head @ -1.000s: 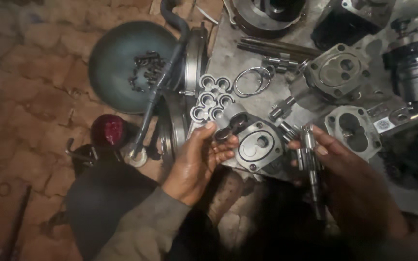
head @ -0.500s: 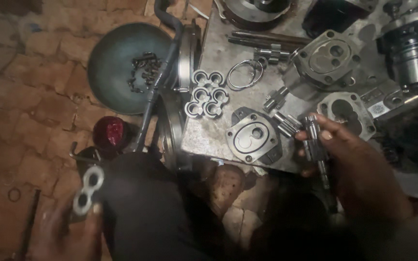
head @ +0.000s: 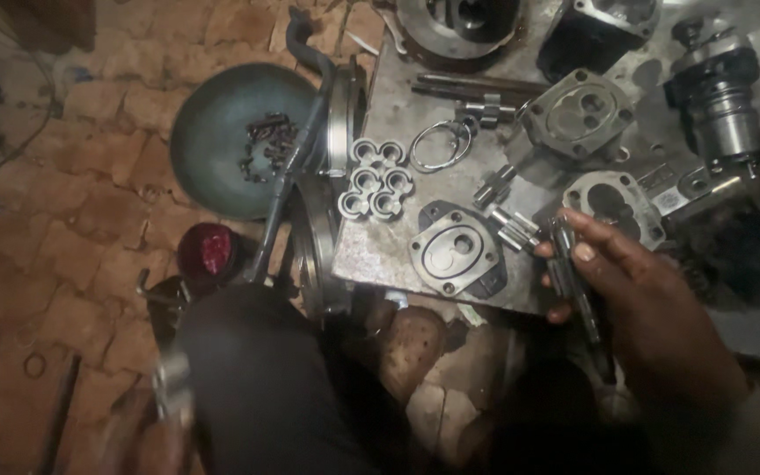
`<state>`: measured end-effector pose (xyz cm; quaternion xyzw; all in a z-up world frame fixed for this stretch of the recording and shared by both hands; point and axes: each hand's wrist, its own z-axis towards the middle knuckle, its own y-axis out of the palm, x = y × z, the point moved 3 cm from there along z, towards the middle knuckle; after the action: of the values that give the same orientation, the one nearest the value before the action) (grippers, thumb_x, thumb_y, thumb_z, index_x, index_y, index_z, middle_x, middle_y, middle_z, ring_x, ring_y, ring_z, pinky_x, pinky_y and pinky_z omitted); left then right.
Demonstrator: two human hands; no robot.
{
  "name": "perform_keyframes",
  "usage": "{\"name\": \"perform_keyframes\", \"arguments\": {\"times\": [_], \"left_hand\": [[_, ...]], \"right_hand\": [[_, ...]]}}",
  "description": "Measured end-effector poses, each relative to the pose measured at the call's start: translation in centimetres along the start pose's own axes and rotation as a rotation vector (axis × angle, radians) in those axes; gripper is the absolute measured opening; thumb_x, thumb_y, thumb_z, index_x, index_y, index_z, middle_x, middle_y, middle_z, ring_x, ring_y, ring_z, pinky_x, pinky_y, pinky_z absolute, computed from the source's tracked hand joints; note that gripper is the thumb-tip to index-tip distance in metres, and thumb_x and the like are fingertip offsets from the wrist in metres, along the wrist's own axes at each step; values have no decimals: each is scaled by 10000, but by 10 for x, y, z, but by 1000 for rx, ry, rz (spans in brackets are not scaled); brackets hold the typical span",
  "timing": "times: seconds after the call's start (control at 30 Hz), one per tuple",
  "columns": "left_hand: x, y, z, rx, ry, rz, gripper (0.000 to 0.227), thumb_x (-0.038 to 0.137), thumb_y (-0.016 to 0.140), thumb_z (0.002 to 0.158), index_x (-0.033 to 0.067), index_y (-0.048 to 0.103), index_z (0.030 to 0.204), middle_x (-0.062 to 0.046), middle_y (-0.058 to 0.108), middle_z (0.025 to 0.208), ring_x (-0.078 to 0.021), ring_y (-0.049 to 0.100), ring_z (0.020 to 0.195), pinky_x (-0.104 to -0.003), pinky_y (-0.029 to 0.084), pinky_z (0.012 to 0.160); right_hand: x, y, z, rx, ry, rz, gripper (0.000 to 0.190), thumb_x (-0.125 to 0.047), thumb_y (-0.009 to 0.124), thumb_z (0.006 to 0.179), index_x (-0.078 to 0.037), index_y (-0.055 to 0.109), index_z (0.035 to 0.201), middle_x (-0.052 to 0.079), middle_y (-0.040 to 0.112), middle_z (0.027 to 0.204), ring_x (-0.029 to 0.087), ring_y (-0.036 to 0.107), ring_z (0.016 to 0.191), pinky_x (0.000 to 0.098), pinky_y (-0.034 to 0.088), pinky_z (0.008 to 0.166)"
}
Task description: The person cleans small metal engine parts with a cloth and red grease, then assembles them into a larger engine block. They handle multiple small components, wiping them individually before fitting them into place.
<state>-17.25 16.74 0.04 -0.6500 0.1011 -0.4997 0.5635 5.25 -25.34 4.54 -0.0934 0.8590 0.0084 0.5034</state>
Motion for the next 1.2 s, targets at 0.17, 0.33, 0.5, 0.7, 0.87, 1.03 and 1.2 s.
{"name": "perform_keyframes", "arguments": {"times": [0.17, 0.33, 0.5, 0.7, 0.87, 1.03, 1.2], "left_hand": [[5, -8, -19, -17, 18, 1, 486, 318, 827, 801, 81, 725, 1213, -108, 735, 1090, -240, 702, 1030, -402, 564, 888], [70, -3, -17, -88, 266, -59, 478, 338, 840, 785, 82, 736, 1174, -80, 742, 1079, -219, 703, 1010, -395, 569, 865], [187, 22, -1, -306, 725, -190, 453, 314, 839, 781, 59, 734, 1141, -93, 726, 1042, -258, 678, 985, -425, 551, 869], [263, 113, 56, -351, 940, -177, 431, 252, 816, 797, -44, 681, 1081, -188, 683, 991, -355, 633, 971, -433, 527, 835], [245, 134, 53, -320, 851, -218, 351, 215, 804, 786, -24, 686, 1015, -180, 669, 977, -365, 628, 980, -444, 525, 859], [242, 134, 51, -364, 819, -225, 393, 226, 811, 785, -7, 675, 1071, -174, 634, 1072, -370, 601, 1035, -452, 519, 878], [233, 135, 51, -411, 788, -249, 438, 242, 806, 794, -1, 666, 1130, -171, 617, 1127, -370, 588, 1071, -453, 517, 886]], "right_hand": [[-4, 3, -2, -33, -53, 46, 512, -179, 490, 1064, -6, 528, 1544, 158, 765, 1177, 198, 659, 850, 323, 529, 773], [-9, 3, 4, -22, -19, 126, 481, -168, 523, 1038, -47, 554, 1502, 158, 767, 1190, 190, 643, 827, 307, 525, 727], [-27, 10, -5, 9, -2, 163, 524, -201, 499, 983, -59, 532, 1486, 110, 738, 1182, 150, 656, 859, 291, 539, 730], [-48, 1, -24, 199, -31, 18, 516, -234, 460, 1047, -95, 479, 1544, 129, 752, 1215, 225, 698, 918, 310, 557, 778], [-53, -12, -15, 223, -138, -251, 510, -222, 358, 1096, -63, 434, 1574, 177, 713, 1265, 293, 703, 922, 393, 583, 709], [-49, -10, -2, 231, -182, -215, 520, -166, 367, 1085, -10, 392, 1580, 210, 684, 1294, 296, 713, 1035, 399, 613, 821], [-56, 2, 2, 229, -313, -180, 599, -63, 444, 1027, 21, 281, 1597, 233, 686, 1236, 293, 729, 1060, 387, 635, 848]]}}
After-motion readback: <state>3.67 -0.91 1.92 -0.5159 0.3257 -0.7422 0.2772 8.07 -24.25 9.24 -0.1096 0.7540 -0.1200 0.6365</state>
